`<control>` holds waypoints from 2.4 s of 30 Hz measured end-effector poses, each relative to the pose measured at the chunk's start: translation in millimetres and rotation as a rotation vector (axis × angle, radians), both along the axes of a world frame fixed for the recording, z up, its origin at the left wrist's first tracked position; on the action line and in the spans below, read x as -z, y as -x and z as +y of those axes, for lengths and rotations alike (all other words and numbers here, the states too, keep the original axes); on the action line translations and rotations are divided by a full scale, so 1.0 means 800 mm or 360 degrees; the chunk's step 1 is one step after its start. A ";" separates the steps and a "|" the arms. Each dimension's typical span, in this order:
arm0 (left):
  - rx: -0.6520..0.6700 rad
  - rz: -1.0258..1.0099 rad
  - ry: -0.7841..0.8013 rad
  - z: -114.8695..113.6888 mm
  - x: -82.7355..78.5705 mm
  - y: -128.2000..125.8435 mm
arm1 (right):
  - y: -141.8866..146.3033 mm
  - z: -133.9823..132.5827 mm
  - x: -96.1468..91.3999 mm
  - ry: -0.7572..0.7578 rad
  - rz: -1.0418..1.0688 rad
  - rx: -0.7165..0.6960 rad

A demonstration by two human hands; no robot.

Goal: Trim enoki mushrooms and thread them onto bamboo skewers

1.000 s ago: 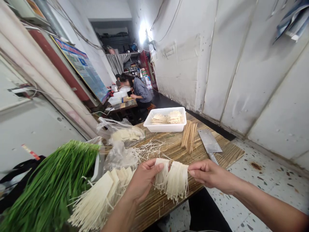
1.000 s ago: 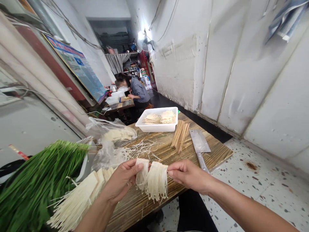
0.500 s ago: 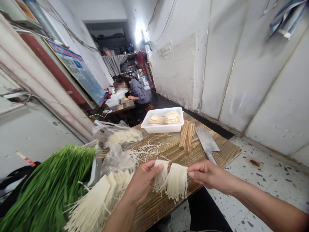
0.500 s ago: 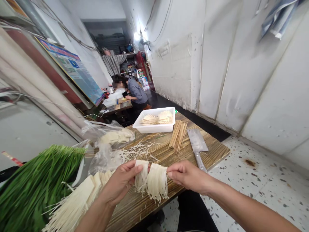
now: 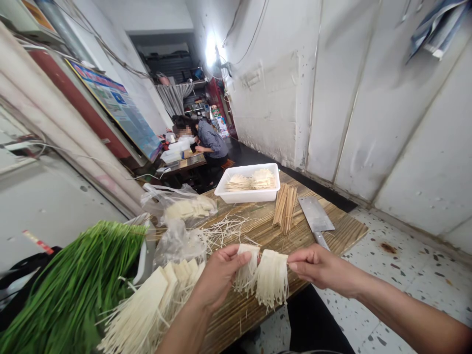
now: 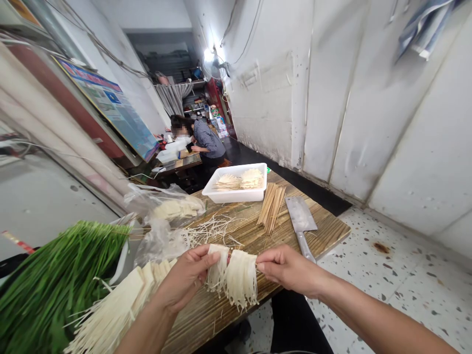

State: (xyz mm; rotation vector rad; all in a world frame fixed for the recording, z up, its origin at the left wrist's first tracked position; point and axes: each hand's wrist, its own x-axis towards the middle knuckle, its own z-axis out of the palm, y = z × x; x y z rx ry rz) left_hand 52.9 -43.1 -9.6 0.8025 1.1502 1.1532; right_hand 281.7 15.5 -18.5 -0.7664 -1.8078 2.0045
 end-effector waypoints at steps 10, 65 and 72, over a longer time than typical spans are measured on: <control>0.0036 0.0020 0.0001 0.002 -0.004 -0.003 | -0.002 -0.001 -0.003 0.0083 -0.0032 -0.0018; 0.0092 0.0046 0.0078 0.020 0.012 -0.006 | 0.003 0.023 0.013 -0.0169 -0.0133 0.0213; 0.0118 0.0017 0.0047 0.022 0.024 0.001 | 0.000 0.020 0.023 -0.0259 -0.0164 0.0193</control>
